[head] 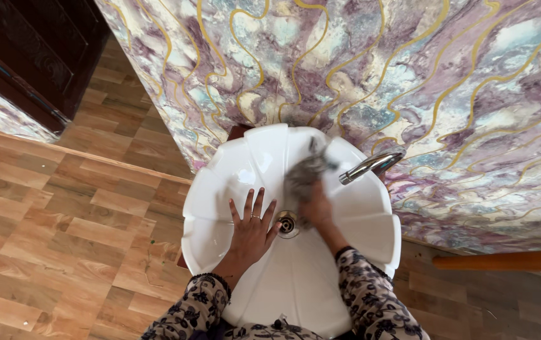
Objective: The person cleans a white petal-shaped sink and its faucet by hand using a cloth, scrubbing the interior and exterior of the bowl.
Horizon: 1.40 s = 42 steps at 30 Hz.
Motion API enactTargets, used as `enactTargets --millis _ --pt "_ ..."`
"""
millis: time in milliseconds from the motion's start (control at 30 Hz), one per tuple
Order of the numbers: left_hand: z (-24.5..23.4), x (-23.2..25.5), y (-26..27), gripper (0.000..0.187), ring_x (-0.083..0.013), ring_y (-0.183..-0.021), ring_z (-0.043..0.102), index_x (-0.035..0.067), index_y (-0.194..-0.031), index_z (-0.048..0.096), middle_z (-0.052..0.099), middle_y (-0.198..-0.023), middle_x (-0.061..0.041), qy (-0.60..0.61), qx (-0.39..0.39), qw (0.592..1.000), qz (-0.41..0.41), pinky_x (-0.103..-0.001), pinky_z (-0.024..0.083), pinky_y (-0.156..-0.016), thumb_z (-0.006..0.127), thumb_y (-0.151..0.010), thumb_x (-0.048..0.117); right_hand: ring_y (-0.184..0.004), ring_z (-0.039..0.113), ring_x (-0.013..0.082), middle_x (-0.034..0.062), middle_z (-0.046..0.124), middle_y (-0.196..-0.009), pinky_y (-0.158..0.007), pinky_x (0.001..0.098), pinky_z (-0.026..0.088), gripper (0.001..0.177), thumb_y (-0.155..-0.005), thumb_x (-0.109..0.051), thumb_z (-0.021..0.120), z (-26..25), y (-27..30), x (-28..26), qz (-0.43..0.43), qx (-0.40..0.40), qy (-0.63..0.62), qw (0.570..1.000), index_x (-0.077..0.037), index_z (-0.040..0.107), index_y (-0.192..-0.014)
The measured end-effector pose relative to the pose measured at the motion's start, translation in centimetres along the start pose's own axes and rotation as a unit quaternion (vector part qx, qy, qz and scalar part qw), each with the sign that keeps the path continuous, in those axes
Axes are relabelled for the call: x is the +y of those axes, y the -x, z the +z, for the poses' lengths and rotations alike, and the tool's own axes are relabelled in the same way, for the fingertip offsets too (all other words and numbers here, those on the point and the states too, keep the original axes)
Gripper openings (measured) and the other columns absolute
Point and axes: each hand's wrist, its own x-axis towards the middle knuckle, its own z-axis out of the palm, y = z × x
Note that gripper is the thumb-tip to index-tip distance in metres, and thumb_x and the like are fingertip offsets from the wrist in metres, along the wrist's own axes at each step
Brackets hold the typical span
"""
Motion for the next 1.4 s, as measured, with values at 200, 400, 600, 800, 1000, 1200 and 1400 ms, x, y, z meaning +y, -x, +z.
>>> enactTargets --millis 200,400,600,800,1000,1200,1400 --pt "0.3 0.3 0.0 0.06 -0.0426 -0.152 0.012 0.009 -0.147 0.049 0.022 -0.164 -0.022 0.009 -0.002 1.0 0.014 -0.081 0.003 -0.11 0.046 -0.1 0.048 -0.129 0.052 0.0373 0.0198 0.039 -0.158 -0.095 0.0465 0.049 0.081 -0.084 -0.025 0.074 5.5 3.5 -1.0 -0.124 -0.285 0.364 0.878 -0.007 0.035 -0.153" --pt "0.3 -0.2 0.1 0.061 -0.0426 -0.153 0.012 0.01 -0.15 0.047 0.022 -0.164 -0.023 -0.001 0.012 1.0 -0.002 -0.08 0.003 -0.112 0.045 -0.102 0.048 -0.124 0.055 0.0405 0.0186 0.054 -0.142 -0.096 0.0482 0.05 0.097 -0.083 -0.018 0.074 -4.0 -1.0 -4.1 0.023 0.162 0.369 0.915 -0.008 0.022 -0.164" --pt "1.2 -0.4 -0.1 0.063 -0.0419 -0.152 0.013 0.01 -0.15 0.046 0.024 -0.163 -0.023 -0.016 0.008 1.0 -0.003 -0.08 0.004 -0.111 0.044 -0.101 0.049 -0.13 0.054 0.042 0.0231 0.052 -0.146 -0.103 0.048 0.048 0.092 -0.08 -0.026 0.079 3.2 1.0 -2.6 -0.086 -0.113 0.231 0.963 -0.008 0.029 -0.155" --pt "0.6 0.0 0.1 0.059 -0.0426 -0.152 0.016 0.01 -0.148 0.047 0.026 -0.163 -0.024 -0.037 -0.002 0.999 0.008 -0.08 0.006 -0.112 0.045 -0.102 0.047 -0.116 0.065 0.036 0.013 0.066 -0.13 -0.097 0.0457 0.053 0.065 -0.072 -0.021 0.077 1.7 0.3 -6.1 -0.048 -0.202 0.345 0.915 -0.016 0.058 -0.134" --pt "0.0 0.0 0.3 0.059 -0.0419 -0.152 0.019 0.01 -0.149 0.048 0.029 -0.161 -0.024 -0.021 0.049 0.999 -0.004 -0.079 0.007 -0.112 0.046 -0.102 0.046 -0.116 0.062 0.0403 0.0182 0.048 -0.151 -0.091 0.0477 0.054 0.082 -0.082 -0.016 0.072 -1.6 -2.1 -3.9 -0.022 0.093 0.317 0.944 -0.013 0.034 -0.155" --pt "0.6 -0.1 0.5 0.055 -0.0394 -0.153 0.019 0.012 -0.149 0.048 0.031 -0.162 -0.021 -0.012 0.055 0.998 0.003 -0.078 0.006 -0.114 0.045 -0.103 0.043 -0.132 0.057 0.0349 0.0188 0.06 -0.143 -0.109 0.0434 0.047 0.076 -0.086 -0.029 0.078 7.1 1.7 2.7 -0.058 -0.336 0.269 0.901 -0.009 0.044 -0.151" --pt "-1.0 0.4 2.0 0.053 -0.0379 -0.153 0.021 0.013 -0.149 0.05 0.033 -0.161 -0.019 -0.025 0.076 0.997 0.015 -0.077 0.006 -0.116 0.048 -0.104 0.04 -0.115 0.066 0.0315 0.0159 0.07 -0.122 -0.098 0.0415 0.053 0.072 -0.07 -0.015 0.082 3.2 1.4 -3.5 -0.031 -0.342 0.27 0.9 -0.014 0.057 -0.137"
